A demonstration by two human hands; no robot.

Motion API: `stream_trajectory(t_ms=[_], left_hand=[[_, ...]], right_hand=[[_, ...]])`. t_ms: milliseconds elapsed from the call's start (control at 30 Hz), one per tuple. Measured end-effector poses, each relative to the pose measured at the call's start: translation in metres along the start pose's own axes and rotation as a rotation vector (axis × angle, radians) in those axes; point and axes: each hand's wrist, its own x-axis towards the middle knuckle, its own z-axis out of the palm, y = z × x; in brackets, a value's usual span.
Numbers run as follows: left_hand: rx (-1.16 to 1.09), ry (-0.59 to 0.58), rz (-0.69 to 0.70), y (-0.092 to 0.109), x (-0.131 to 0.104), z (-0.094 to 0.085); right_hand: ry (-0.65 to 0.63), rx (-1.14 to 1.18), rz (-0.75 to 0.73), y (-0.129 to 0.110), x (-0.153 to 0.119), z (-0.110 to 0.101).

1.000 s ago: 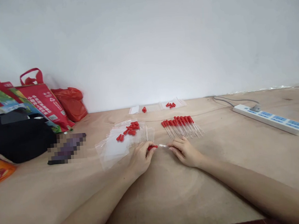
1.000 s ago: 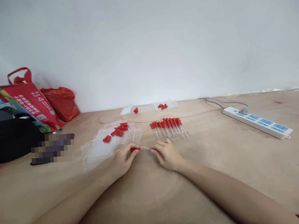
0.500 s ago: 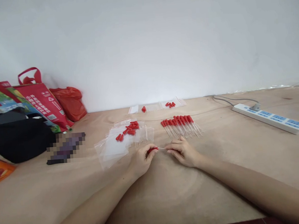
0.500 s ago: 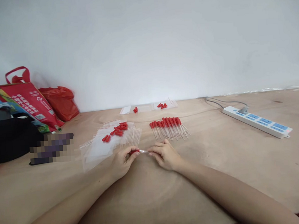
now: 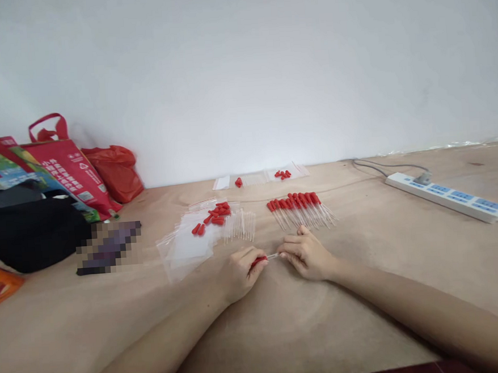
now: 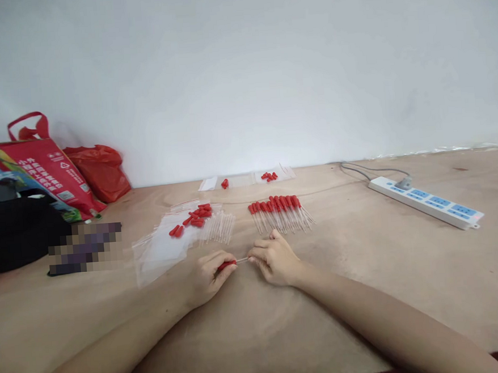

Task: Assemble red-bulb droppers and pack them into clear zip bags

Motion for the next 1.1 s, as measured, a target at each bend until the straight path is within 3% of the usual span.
stream_trajectory(t_ms=[500,767,833,967,1033,1100], left_hand=[[0.079,0.018,0.11,-0.001,0.0,0.002],[0.167,0.033,0.129,-0.018,0.013,-0.014],[0.28,0.078,0.029,-0.03,0.015,-0.021],[0.512,0.279,-0.407,-0.062,0.011,-0.037],[0.588,0.298,-0.569,-0.076,0.007,-0.044],[0.617,0.274,-0.643,-0.085,0.004,-0.048]], right_hand=[[-0.068,0.117,0.067,-0.01,0.007,0.005],[-0.084,-0.076,0.108,-0.012,0.019,-0.016],[-0.055,-0.073,0.24,-0.001,0.024,-0.021],[0.113,-0.01,0.626,0.03,0.038,-0.02],[0.168,-0.047,0.74,0.041,0.048,-0.014],[0.17,-0.126,0.814,0.046,0.058,-0.007]])
